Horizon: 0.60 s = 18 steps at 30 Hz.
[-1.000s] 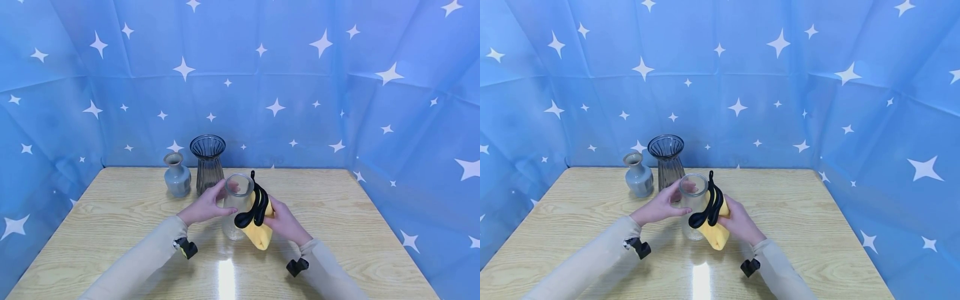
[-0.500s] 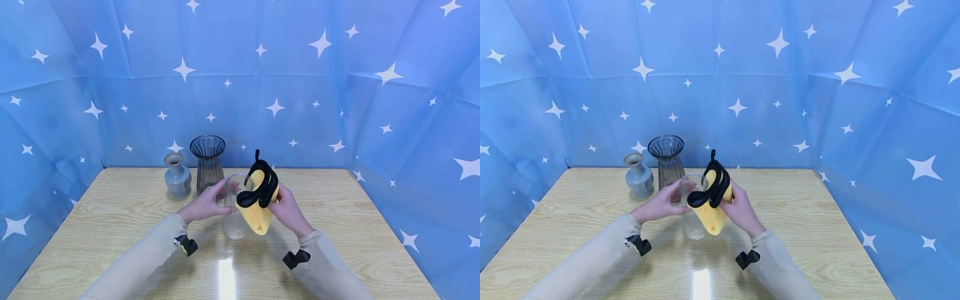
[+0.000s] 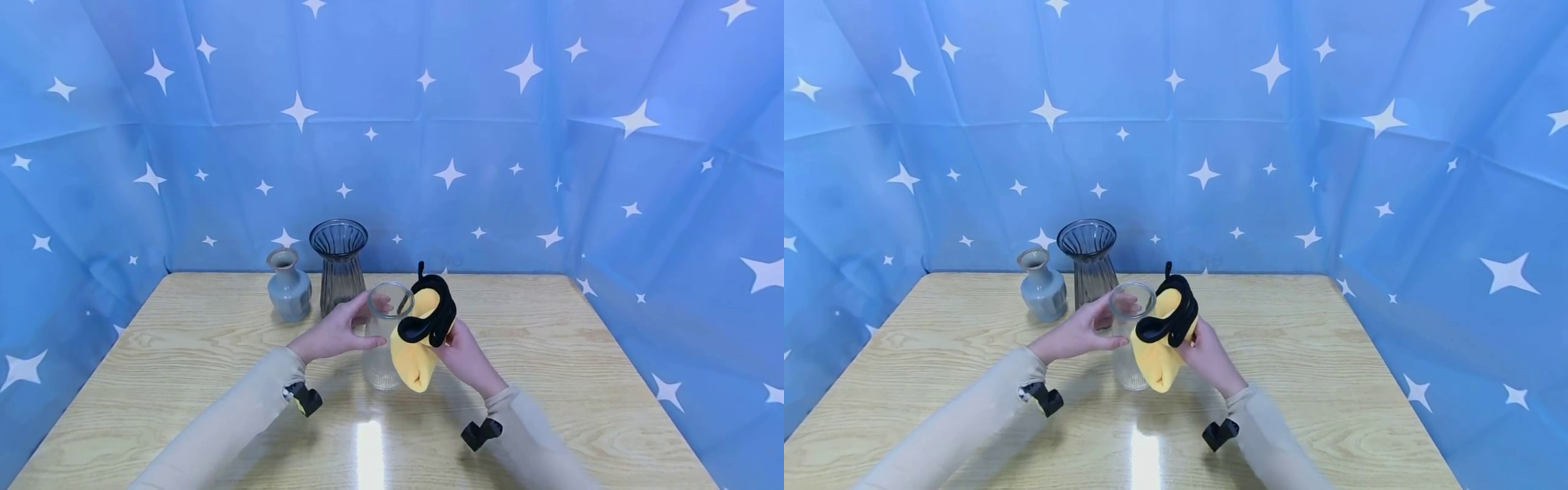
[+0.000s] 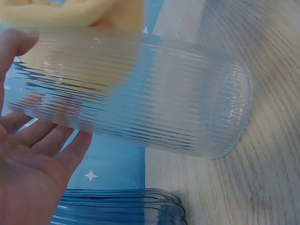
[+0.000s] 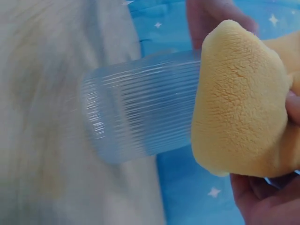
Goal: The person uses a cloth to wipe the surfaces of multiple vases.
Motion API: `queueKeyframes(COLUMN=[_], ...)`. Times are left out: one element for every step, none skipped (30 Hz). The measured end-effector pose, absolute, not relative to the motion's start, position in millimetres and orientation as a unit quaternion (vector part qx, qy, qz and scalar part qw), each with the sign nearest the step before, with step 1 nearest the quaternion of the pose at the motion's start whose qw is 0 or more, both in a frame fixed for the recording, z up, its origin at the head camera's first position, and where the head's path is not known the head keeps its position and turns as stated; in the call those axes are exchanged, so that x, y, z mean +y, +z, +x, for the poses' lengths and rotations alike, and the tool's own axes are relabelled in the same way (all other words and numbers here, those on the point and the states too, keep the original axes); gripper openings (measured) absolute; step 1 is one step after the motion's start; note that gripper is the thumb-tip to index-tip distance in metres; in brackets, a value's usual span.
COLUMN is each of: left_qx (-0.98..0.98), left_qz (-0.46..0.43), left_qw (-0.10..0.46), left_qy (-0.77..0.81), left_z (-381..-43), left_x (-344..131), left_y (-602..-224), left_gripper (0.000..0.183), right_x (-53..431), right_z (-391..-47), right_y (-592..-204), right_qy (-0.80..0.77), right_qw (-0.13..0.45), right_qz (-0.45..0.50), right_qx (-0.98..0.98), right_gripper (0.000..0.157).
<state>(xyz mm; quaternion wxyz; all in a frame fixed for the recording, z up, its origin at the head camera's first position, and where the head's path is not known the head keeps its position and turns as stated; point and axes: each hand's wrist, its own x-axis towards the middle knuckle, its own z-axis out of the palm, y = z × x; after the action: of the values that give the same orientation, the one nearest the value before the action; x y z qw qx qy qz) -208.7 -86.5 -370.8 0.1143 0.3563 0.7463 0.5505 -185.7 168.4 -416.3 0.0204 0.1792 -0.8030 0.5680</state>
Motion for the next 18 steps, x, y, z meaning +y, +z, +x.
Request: queueKeyframes(left_qx=[0.747, 0.747, 0.747, 0.747, 0.745, 0.744, 0.743, 0.741, 0.740, 0.739, 0.739, 0.738, 0.738, 0.737, 0.738, 0.738, 0.738, 0.737], left_qz=[0.356, 0.355, 0.355, 0.355, 0.356, 0.357, 0.358, 0.358, 0.359, 0.359, 0.359, 0.358, 0.357, 0.357, 0.354, 0.353, 0.351, 0.350], left_qw=[0.114, 0.115, 0.114, 0.115, 0.115, 0.114, 0.113, 0.114, 0.114, 0.114, 0.113, 0.113, 0.113, 0.113, 0.113, 0.113, 0.113, 0.114], left_qy=[0.550, 0.550, 0.550, 0.551, 0.552, 0.553, 0.554, 0.556, 0.558, 0.559, 0.559, 0.560, 0.561, 0.563, 0.563, 0.564, 0.565, 0.567], left_z=[-208.4, -208.4, -210.9, -213.5, -216.2, -218.7, -221.3, -223.9, -226.5, -226.3, -226.1, -225.8, -225.7, -225.5, -225.3, -224.9, -224.6, -224.4], left_x=[-86.3, -86.2, -86.4, -86.8, -87.2, -87.6, -88.0, -88.5, -88.7, -88.6, -88.5, -88.3, -88.1, -87.9, -87.8, -87.5, -87.2, -86.9], left_y=[-370.5, -370.5, -374.9, -379.1, -383.7, -387.7, -392.0, -396.3, -400.3, -400.1, -399.8, -399.3, -399.2, -399.1, -399.0, -399.1, -399.4, -399.9], left_gripper=[0.057, 0.058, 0.058, 0.059, 0.059, 0.060, 0.060, 0.061, 0.061, 0.061, 0.061, 0.061, 0.061, 0.061, 0.061, 0.061, 0.062, 0.062], right_x=[169.0, 169.3, 169.7, 170.1, 170.4, 170.9, 171.8, 172.6, 173.7, 174.7, 175.6, 176.5, 177.2, 177.5, 177.8, 177.7, 177.6, 177.5], right_z=[-185.6, -185.5, -185.3, -185.2, -185.4, -185.4, -185.4, -185.7, -186.2, -186.6, -187.1, -187.4, -187.7, -187.6, -187.4, -186.9, -186.2, -185.3], right_y=[-420.5, -424.7, -429.0, -433.2, -437.5, -441.2, -444.6, -448.1, -451.3, -453.9, -456.2, -458.3, -460.2, -461.5, -462.9, -464.1, -465.5, -466.5], right_qy=[0.571, 0.574, 0.579, 0.580, 0.580, 0.579, 0.577, 0.573, 0.570, 0.568, 0.570, 0.572, 0.576, 0.580, 0.586, 0.592, 0.595, 0.597], right_qw=[0.009, -0.002, -0.015, -0.026, -0.037, -0.046, -0.056, -0.065, -0.071, -0.075, -0.079, -0.082, -0.085, -0.085, -0.087, -0.088, -0.089, -0.087], right_qz=[0.175, 0.171, 0.165, 0.158, 0.150, 0.144, 0.141, 0.139, 0.140, 0.143, 0.148, 0.152, 0.156, 0.155, 0.154, 0.151, 0.147, 0.144], right_qx=[-0.802, -0.801, -0.798, -0.799, -0.800, -0.801, -0.803, -0.805, -0.806, -0.807, -0.804, -0.802, -0.798, -0.795, -0.791, -0.787, -0.785, -0.784], right_gripper=[0.021, 0.023, 0.025, 0.027, 0.029, 0.030, 0.032, 0.034, 0.035, 0.035, 0.035, 0.035, 0.034, 0.033, 0.032, 0.032, 0.032, 0.032])
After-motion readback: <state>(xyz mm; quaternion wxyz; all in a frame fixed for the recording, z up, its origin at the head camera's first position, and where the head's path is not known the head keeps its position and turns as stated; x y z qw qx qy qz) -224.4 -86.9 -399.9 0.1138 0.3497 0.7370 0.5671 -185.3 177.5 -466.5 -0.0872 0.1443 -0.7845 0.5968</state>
